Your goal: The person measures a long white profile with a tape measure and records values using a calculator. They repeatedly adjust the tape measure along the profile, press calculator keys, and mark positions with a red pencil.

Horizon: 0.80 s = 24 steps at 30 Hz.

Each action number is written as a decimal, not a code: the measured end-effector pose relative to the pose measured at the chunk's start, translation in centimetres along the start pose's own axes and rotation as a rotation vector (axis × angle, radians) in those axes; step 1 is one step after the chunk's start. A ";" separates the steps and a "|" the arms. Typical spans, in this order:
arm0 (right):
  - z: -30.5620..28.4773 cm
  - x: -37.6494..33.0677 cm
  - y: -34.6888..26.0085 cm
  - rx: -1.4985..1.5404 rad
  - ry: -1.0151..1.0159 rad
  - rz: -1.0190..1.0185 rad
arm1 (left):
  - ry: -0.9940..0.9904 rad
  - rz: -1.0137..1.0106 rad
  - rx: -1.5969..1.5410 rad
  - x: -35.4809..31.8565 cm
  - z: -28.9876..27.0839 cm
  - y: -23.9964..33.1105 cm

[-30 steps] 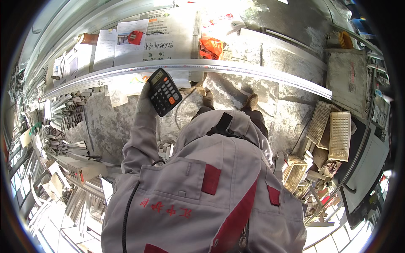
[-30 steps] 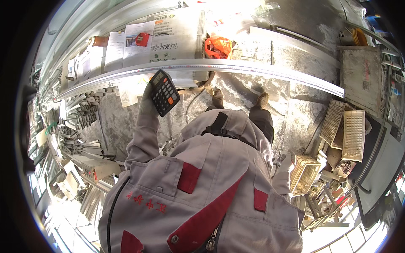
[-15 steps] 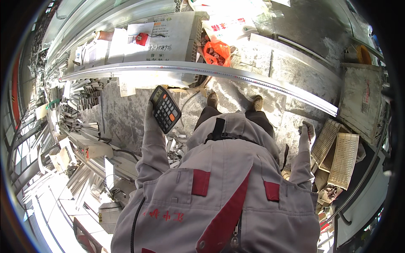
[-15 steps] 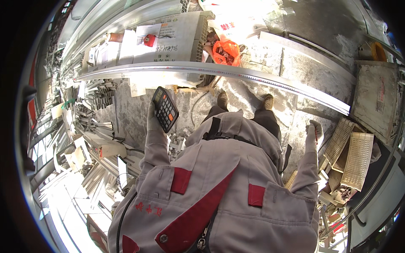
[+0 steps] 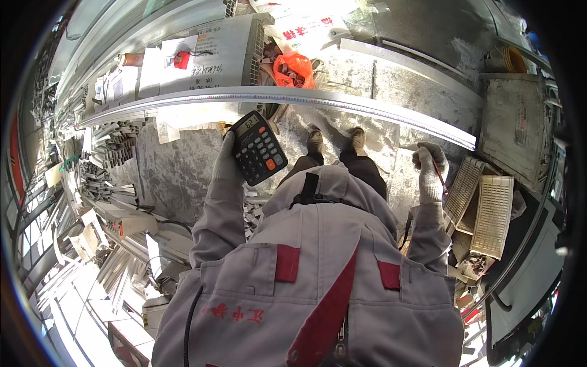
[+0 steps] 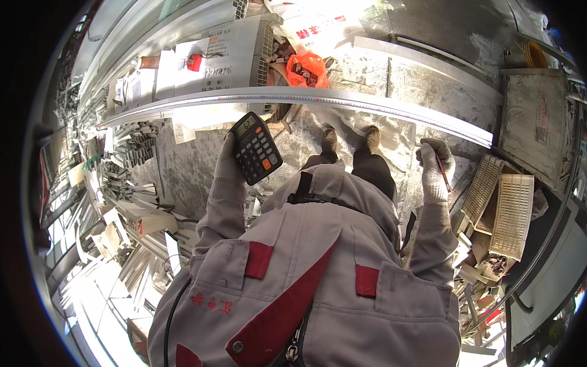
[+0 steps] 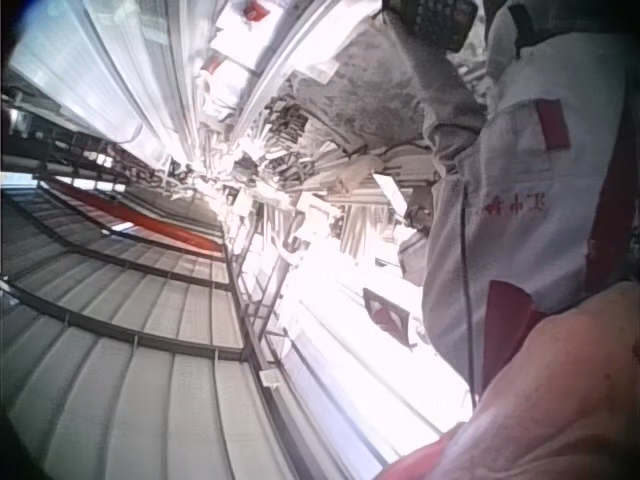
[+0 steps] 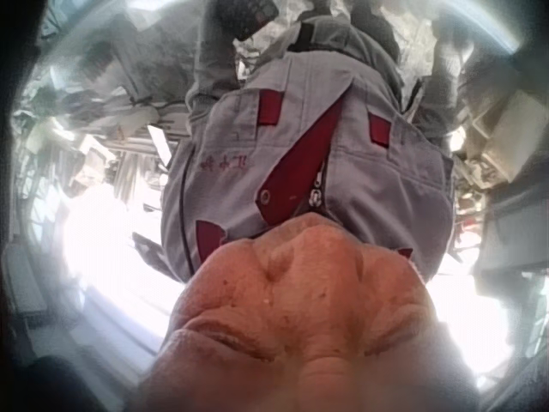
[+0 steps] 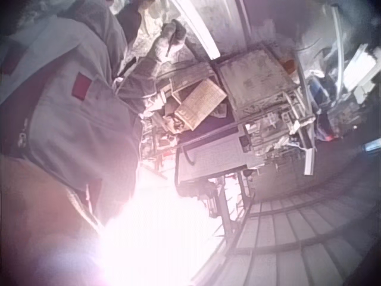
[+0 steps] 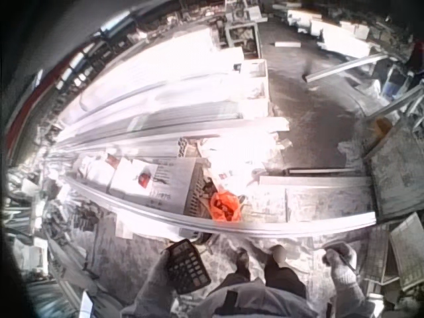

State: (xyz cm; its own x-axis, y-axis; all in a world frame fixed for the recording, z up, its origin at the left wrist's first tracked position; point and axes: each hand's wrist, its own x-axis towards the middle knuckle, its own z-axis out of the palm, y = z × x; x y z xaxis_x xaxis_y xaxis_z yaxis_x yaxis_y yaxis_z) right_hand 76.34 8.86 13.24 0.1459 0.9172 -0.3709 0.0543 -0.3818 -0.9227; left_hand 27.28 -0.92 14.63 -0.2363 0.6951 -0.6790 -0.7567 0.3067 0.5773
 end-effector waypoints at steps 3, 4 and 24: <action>5.4 -3.3 -2.5 0.097 -0.031 0.096 | -0.072 -0.099 0.020 2.2 2.7 -0.1; 7.0 -4.3 -3.4 0.095 -0.102 0.097 | -0.101 -0.107 0.009 2.6 3.9 -0.4; 18.8 -8.9 -5.8 0.092 -0.355 0.280 | -0.209 -0.052 0.120 2.4 11.0 -1.9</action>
State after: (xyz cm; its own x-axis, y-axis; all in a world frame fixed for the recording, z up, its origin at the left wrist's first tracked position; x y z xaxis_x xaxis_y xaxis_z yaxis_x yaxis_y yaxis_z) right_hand 56.16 5.07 19.95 -0.2056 0.7685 -0.6060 -0.0290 -0.6237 -0.7811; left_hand 34.87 7.30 16.93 -0.0584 0.7918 -0.6080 -0.6839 0.4119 0.6022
